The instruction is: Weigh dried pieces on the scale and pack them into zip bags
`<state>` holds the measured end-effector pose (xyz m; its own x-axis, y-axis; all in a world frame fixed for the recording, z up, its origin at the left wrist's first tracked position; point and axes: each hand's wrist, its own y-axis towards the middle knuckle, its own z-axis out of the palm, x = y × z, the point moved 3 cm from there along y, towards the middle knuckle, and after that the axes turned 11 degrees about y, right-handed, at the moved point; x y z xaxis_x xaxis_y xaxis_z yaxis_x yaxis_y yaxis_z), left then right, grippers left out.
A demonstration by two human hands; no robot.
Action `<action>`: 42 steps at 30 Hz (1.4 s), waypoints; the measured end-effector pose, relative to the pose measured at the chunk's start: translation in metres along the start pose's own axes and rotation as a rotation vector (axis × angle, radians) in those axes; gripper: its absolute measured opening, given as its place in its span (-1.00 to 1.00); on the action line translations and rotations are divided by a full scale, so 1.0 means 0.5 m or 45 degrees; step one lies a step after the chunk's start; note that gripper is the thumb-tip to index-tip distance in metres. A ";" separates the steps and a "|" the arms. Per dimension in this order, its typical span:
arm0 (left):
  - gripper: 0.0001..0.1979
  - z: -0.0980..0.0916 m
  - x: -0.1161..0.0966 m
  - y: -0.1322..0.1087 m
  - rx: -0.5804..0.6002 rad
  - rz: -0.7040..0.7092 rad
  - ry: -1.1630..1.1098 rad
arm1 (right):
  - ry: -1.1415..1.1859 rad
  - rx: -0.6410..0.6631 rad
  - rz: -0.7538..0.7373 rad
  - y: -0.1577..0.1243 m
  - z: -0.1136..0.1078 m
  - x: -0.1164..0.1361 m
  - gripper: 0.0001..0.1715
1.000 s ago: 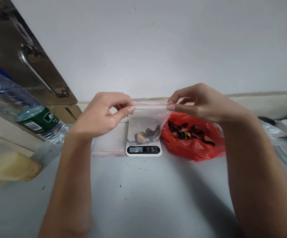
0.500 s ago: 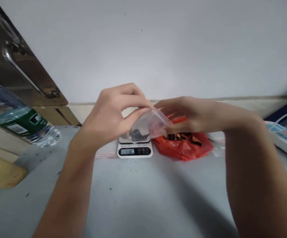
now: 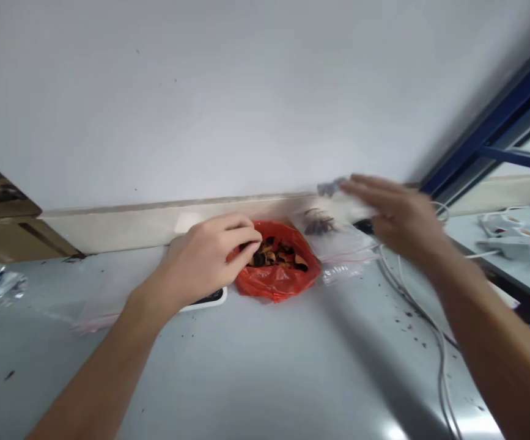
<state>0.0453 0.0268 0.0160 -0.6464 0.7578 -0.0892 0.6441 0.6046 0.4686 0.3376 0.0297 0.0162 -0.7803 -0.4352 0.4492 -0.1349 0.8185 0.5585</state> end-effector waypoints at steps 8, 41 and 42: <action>-0.72 0.059 -0.023 0.012 0.565 -0.129 -0.051 | 0.134 0.369 0.163 -0.047 0.048 -0.051 -0.28; -0.85 0.092 0.011 -0.028 0.652 -0.187 -0.089 | 0.224 1.170 -0.077 -0.020 0.162 0.143 -0.94; -0.85 0.088 0.018 -0.028 0.611 -0.194 -0.101 | 0.164 1.182 -0.050 -0.019 0.173 0.142 -0.95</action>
<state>0.0486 0.0359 -0.0299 -0.7265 0.6573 -0.2003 0.6724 0.7401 -0.0100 0.2308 0.0236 -0.0174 -0.6986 -0.4618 0.5465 -0.6367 0.7498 -0.1802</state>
